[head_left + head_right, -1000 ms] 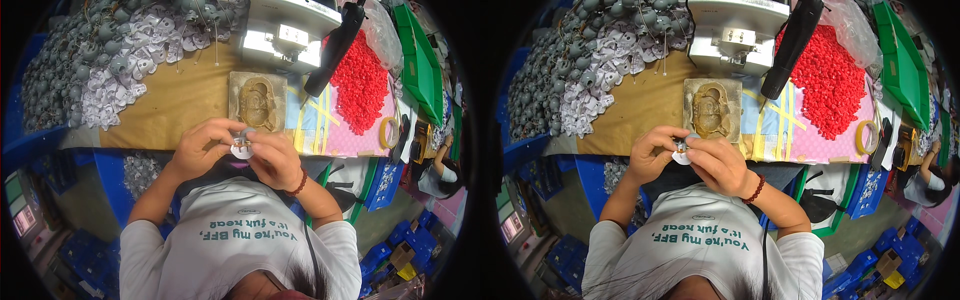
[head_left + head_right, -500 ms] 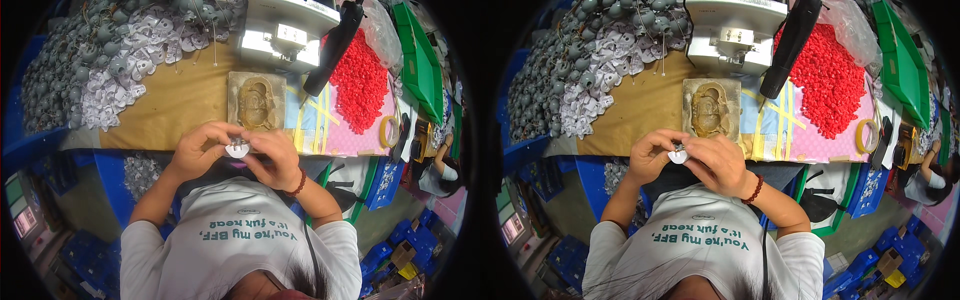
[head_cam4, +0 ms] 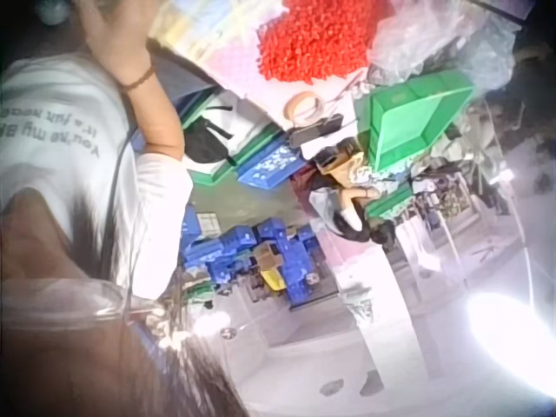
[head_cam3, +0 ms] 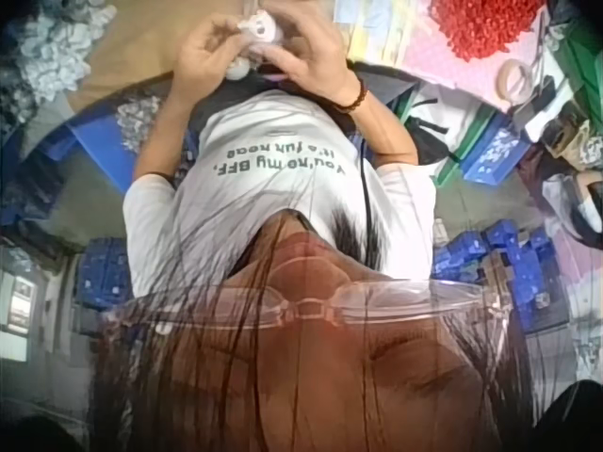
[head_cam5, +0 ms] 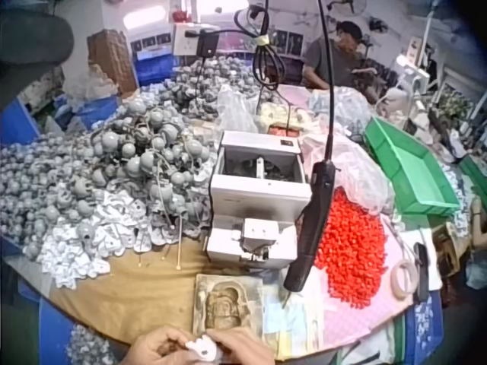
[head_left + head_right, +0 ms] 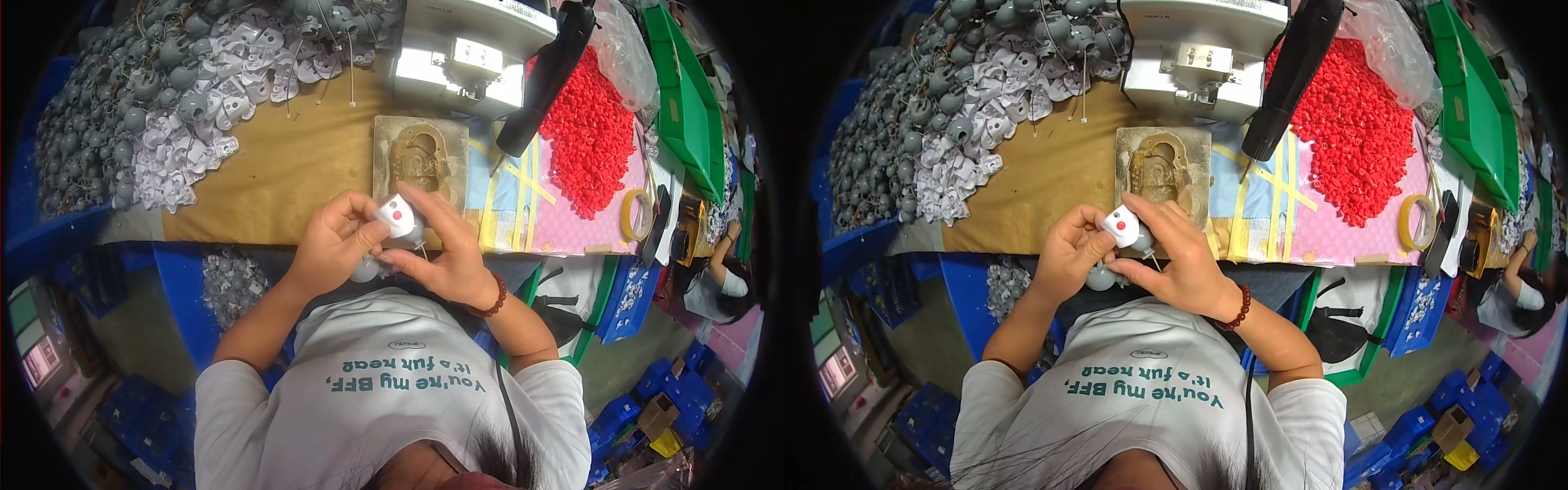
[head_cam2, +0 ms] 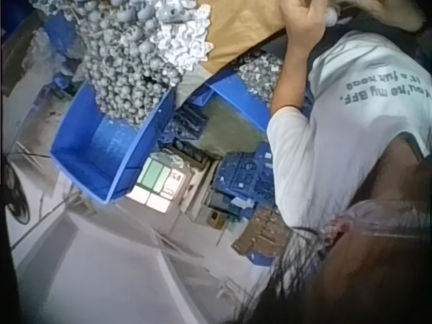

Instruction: Assembling light bulb components using a powered screwdriver at a factory workstation.

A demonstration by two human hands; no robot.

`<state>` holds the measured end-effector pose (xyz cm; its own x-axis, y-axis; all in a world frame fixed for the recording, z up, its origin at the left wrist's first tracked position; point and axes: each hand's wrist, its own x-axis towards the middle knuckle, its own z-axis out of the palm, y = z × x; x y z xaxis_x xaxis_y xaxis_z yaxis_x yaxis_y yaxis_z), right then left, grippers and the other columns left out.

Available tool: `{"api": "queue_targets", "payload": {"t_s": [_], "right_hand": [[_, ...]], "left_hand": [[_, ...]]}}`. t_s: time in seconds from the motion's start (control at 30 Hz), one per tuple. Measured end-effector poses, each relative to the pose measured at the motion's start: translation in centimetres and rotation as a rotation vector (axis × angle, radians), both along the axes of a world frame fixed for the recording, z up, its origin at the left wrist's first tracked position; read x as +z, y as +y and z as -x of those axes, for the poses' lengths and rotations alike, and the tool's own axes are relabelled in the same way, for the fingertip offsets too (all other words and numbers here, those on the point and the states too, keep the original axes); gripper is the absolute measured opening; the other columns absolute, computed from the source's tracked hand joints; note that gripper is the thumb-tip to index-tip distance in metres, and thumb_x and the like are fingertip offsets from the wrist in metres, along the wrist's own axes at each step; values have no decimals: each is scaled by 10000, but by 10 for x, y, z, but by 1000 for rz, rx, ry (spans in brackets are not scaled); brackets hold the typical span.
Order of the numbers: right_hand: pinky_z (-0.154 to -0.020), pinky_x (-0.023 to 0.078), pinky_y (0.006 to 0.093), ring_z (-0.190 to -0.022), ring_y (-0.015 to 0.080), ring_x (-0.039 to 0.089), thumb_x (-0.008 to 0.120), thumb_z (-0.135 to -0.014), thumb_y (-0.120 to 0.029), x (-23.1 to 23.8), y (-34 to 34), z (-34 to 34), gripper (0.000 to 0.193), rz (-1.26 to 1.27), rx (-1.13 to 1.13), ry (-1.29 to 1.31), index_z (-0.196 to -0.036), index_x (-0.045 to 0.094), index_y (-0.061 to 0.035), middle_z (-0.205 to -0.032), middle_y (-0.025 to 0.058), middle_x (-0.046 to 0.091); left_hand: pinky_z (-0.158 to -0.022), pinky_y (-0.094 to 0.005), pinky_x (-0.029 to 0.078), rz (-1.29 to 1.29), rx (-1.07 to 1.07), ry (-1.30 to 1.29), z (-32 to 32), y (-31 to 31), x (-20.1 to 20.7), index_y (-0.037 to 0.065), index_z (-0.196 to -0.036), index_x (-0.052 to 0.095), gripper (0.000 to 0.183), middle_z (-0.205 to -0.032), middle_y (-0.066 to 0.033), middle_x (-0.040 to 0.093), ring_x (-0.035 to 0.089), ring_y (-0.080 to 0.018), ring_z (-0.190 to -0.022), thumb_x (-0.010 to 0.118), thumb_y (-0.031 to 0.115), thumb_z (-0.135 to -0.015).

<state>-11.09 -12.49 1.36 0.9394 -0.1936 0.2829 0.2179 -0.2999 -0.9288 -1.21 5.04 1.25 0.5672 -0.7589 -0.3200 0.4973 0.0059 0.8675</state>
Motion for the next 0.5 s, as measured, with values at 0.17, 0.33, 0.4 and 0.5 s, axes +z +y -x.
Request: {"api": "queue_targets", "payload": {"t_s": [0.17, 0.33, 0.4, 0.5], "right_hand": [[-872, 498, 356, -1010, 294, 611, 804, -775, -63, -9, 1, 4, 778, -98, 35, 36, -1454, 434, 24, -1155, 184, 622], [-922, 491, 350, -1071, 279, 619, 763, -821, -52, -10, 1, 4, 696, -118, 25, 86, -1439, 454, 34, -1207, 202, 615], [-884, 501, 346, -1009, 289, 633, 750, -823, -30, -14, 1, 4, 674, -118, 4, 66, -1432, 466, 28, -1154, 202, 630], [-889, 503, 340, -1017, 285, 643, 730, -844, -23, -18, 0, 4, 623, -114, -17, 76, -1414, 485, 33, -1151, 203, 640]], "left_hand": [[-667, -194, 456, 14, 5, 185, -3, -5, -2, 38, -1042, 558, 123, -878, -1, 605, 538, -40, -716, 625, 123, -984], [-658, -186, 449, -20, 16, 135, -1, -9, 1, 50, -1029, 567, 137, -864, 4, 614, 537, -34, -710, 648, 146, -976], [-650, -183, 450, -35, 23, 126, -1, -11, 2, 52, -1020, 573, 145, -863, 4, 620, 542, -31, -707, 659, 157, -971], [-646, -179, 456, -70, 42, 103, 1, -15, 3, 53, -1009, 579, 138, -851, 3, 626, 548, -29, -702, 658, 161, -973]]}}
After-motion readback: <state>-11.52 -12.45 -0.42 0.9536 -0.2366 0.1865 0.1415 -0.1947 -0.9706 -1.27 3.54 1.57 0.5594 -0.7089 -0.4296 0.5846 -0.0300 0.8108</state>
